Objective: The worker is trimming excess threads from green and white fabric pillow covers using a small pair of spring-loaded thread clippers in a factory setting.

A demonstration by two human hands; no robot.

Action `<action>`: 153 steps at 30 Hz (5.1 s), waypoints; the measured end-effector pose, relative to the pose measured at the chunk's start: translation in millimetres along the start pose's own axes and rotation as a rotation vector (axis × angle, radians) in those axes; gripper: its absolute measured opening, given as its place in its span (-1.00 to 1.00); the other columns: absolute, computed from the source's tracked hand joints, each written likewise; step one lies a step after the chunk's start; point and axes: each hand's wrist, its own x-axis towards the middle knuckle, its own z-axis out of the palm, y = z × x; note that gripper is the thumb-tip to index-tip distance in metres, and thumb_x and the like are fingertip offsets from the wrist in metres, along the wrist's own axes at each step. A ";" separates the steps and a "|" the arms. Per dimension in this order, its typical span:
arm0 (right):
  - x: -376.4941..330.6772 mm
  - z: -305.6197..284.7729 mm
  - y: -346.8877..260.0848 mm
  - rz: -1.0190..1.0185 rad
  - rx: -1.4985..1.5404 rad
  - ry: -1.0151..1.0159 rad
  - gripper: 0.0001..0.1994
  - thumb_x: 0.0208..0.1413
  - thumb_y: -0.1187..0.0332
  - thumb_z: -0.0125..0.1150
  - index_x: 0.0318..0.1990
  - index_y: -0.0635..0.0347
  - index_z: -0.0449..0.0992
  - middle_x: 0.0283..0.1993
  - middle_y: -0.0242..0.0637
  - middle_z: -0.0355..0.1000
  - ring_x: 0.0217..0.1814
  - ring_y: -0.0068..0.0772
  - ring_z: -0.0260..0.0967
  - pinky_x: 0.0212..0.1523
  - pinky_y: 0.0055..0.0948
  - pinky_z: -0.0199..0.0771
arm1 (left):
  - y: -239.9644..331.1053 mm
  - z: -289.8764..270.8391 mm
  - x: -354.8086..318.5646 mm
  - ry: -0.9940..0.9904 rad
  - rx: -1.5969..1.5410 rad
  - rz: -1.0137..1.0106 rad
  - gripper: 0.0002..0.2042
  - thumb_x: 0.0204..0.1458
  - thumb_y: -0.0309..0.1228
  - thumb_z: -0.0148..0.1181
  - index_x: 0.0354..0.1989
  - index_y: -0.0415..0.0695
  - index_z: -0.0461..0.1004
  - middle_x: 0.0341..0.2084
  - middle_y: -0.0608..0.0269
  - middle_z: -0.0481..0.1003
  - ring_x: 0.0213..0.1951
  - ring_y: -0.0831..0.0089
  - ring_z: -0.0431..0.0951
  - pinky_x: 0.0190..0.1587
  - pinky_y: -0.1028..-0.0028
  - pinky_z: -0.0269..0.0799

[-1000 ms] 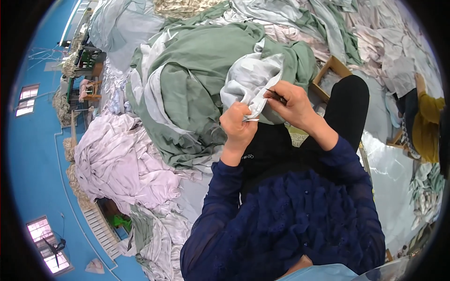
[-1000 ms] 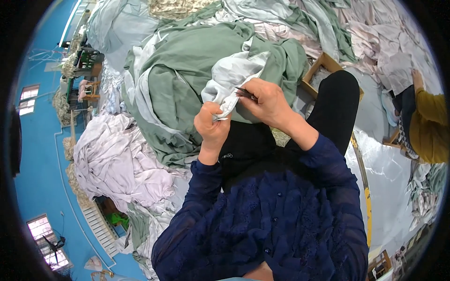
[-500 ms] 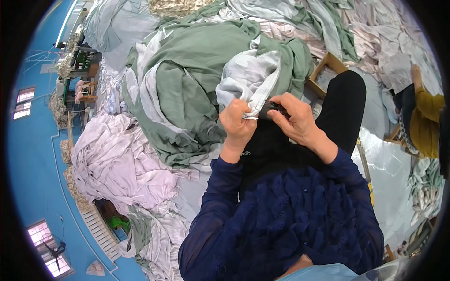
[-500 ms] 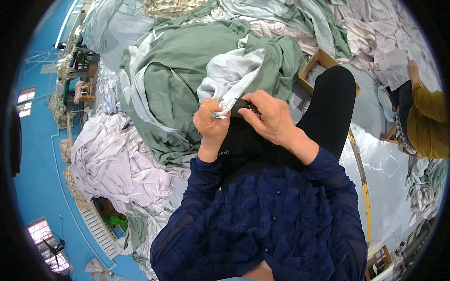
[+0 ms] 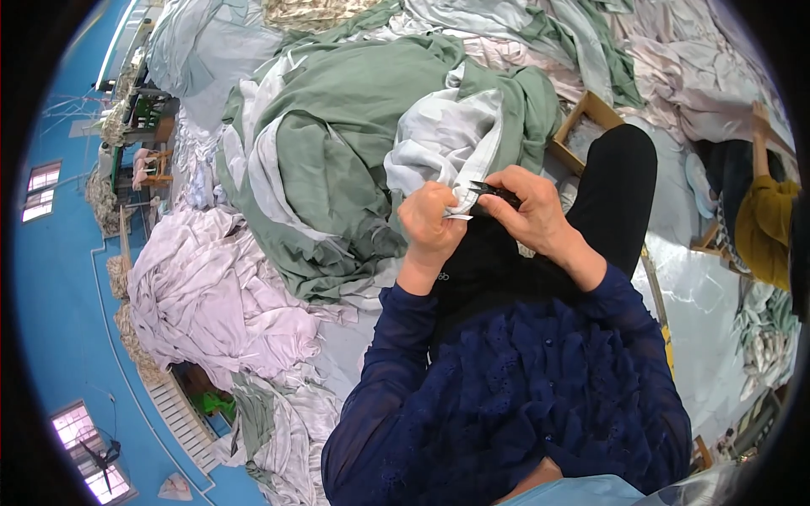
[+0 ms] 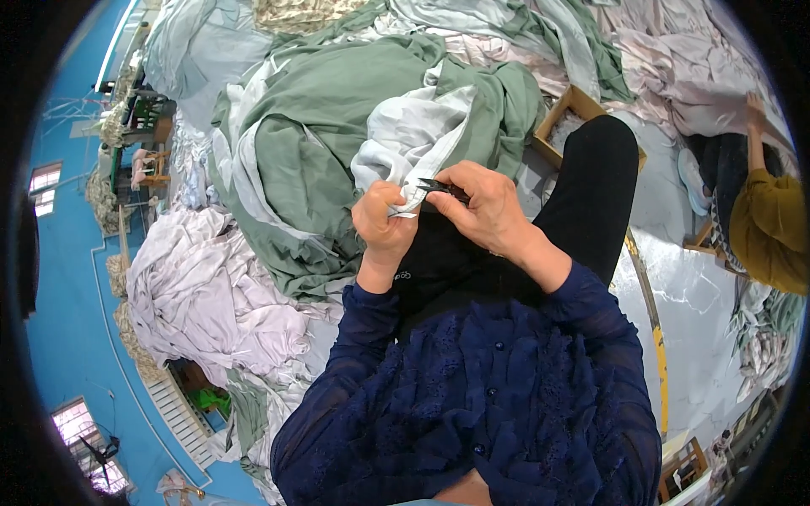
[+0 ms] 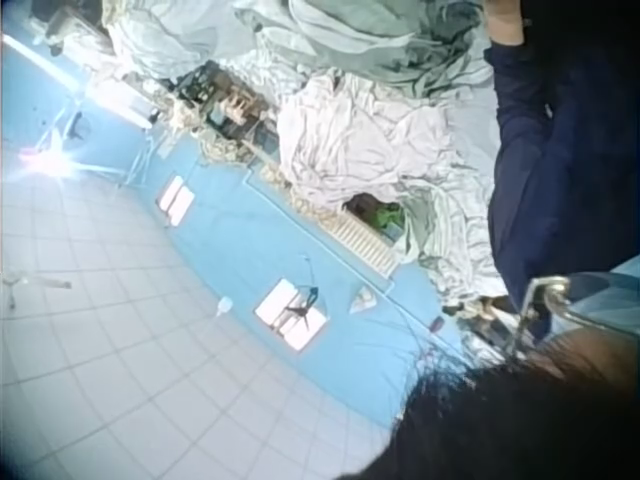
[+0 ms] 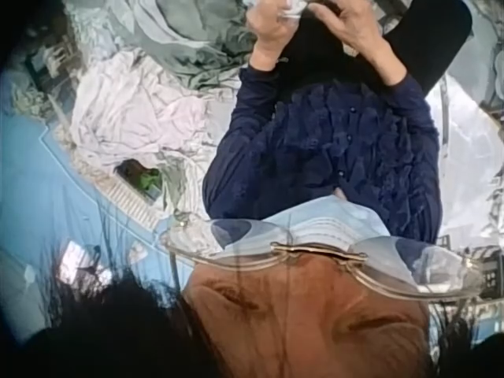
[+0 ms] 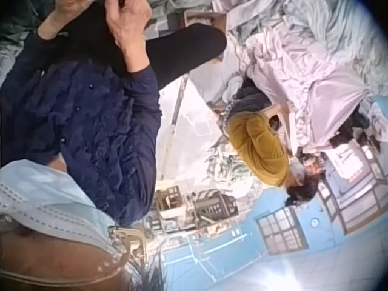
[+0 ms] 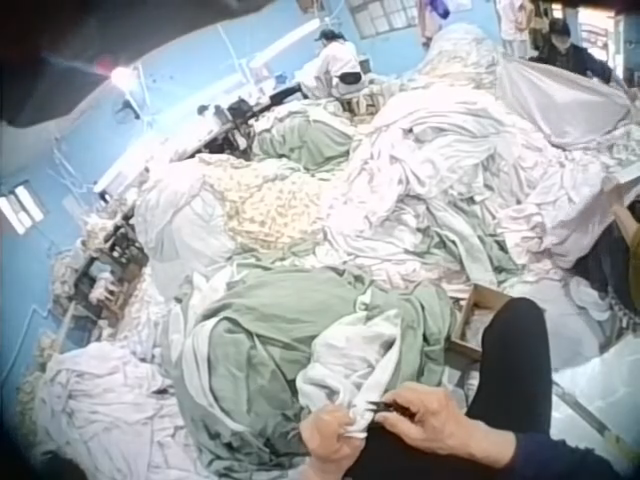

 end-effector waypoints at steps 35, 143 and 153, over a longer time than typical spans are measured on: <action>32.0 25.2 78.8 -0.083 -0.246 0.109 -0.89 -0.07 0.44 0.28 -0.34 0.11 0.55 -0.45 -0.23 0.37 -0.38 -0.10 0.41 -0.42 -0.28 0.37 | 50.2 -62.1 -3.1 -0.132 0.138 0.071 -0.71 -0.23 -0.70 0.34 -0.44 -0.13 0.32 -0.63 0.18 0.42 -0.62 0.23 0.47 -0.53 0.40 0.37; 83.6 80.1 203.9 0.744 0.026 -0.020 -0.46 -0.26 0.00 0.51 -0.41 0.40 0.52 -0.51 -0.22 0.49 -0.53 -0.41 0.38 -0.43 -0.34 0.40 | -38.0 1.5 18.0 -0.973 -0.344 -1.146 -0.79 0.21 -0.37 0.11 -0.43 -0.22 0.46 -0.57 0.61 0.28 -0.47 0.75 0.16 -0.45 0.60 0.12; 78.8 48.7 259.8 0.714 -0.035 -0.110 -0.73 -0.10 0.23 0.22 -0.44 0.32 0.59 -0.40 0.02 0.52 -0.32 -0.02 0.50 -0.28 -0.22 0.45 | -42.3 -1.3 34.2 -0.998 -0.352 -1.251 -0.79 0.22 -0.36 0.10 -0.41 -0.23 0.45 -0.58 0.59 0.28 -0.46 0.72 0.18 -0.42 0.58 0.15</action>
